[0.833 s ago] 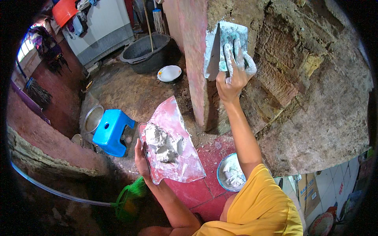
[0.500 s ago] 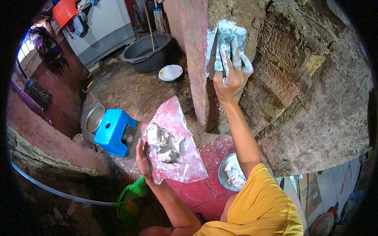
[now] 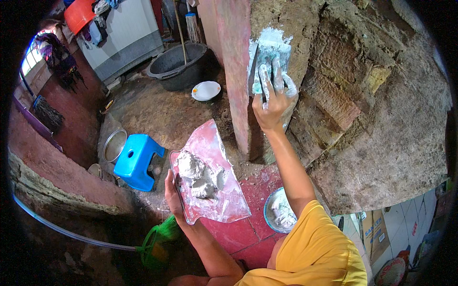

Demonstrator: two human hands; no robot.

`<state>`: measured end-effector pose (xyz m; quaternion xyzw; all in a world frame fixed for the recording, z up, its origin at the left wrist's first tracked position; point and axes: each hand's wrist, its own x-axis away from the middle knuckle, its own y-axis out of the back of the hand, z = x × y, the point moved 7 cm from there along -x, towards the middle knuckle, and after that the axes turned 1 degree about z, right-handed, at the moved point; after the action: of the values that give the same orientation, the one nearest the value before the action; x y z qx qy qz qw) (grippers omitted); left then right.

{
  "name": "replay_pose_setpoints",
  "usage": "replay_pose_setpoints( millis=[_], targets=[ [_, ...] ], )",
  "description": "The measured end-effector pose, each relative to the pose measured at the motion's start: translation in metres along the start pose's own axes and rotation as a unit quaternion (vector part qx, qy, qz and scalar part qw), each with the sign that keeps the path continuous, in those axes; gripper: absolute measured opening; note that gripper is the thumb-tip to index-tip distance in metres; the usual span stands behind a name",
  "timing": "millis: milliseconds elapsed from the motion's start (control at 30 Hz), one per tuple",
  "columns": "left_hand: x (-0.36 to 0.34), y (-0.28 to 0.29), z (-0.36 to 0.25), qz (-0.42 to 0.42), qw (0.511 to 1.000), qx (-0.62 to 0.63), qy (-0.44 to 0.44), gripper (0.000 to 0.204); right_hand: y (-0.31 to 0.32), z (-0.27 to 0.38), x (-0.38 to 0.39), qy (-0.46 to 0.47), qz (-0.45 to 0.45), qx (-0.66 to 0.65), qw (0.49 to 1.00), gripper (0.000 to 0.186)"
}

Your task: The person applies white plaster to a stone wall using a small metal trowel, taking the plaster from a plastic tray held in the other hand.

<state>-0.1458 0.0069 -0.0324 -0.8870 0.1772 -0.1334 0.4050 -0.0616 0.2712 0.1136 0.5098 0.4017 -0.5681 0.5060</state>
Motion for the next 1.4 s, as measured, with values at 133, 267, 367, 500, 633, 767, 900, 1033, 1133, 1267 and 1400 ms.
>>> replay_pose_setpoints(
  millis=[133,267,367,500,633,767,900,1033,1133,1267,1400],
  targets=[
    [-0.001,0.006,0.001,-0.011,1.000,-0.010,0.001,0.042,-0.001,0.002,0.007,-0.016,0.016,-0.015,1.000,0.043],
    [0.001,-0.002,0.000,0.004,1.000,-0.010,-0.001,0.042,0.001,0.002,0.016,-0.010,0.030,-0.005,0.999,0.039],
    [-0.001,0.000,0.001,0.004,1.000,-0.006,0.001,0.042,0.013,0.004,0.019,0.008,0.027,0.015,0.999,0.036],
    [-0.004,0.013,0.001,-0.011,1.000,-0.023,-0.010,0.041,0.028,0.006,0.005,0.031,-0.027,0.005,0.999,0.034],
    [-0.001,0.003,0.003,-0.010,1.000,-0.014,-0.012,0.041,0.019,0.000,-0.006,0.002,-0.066,-0.008,0.998,0.034],
    [0.000,0.004,0.002,-0.020,1.000,-0.015,-0.009,0.040,0.011,0.003,-0.003,0.014,-0.017,0.019,1.000,0.035],
    [0.000,-0.004,0.000,-0.001,1.000,-0.026,-0.007,0.039,0.006,0.002,0.018,0.013,0.023,-0.004,1.000,0.036],
    [0.001,-0.002,0.001,-0.008,1.000,-0.027,-0.006,0.039,0.020,0.006,0.013,0.035,0.006,-0.009,0.999,0.035],
    [-0.001,0.010,0.005,-0.028,0.999,-0.034,-0.011,0.038,0.021,0.005,0.000,0.033,-0.041,-0.021,0.998,0.035],
    [-0.001,-0.001,0.006,-0.009,1.000,-0.018,-0.008,0.037,0.009,-0.001,-0.002,0.006,-0.006,-0.003,1.000,0.035],
    [0.003,-0.015,0.004,-0.002,1.000,-0.010,0.005,0.037,0.010,-0.003,0.021,0.033,0.034,0.006,0.999,0.033]
  ],
)
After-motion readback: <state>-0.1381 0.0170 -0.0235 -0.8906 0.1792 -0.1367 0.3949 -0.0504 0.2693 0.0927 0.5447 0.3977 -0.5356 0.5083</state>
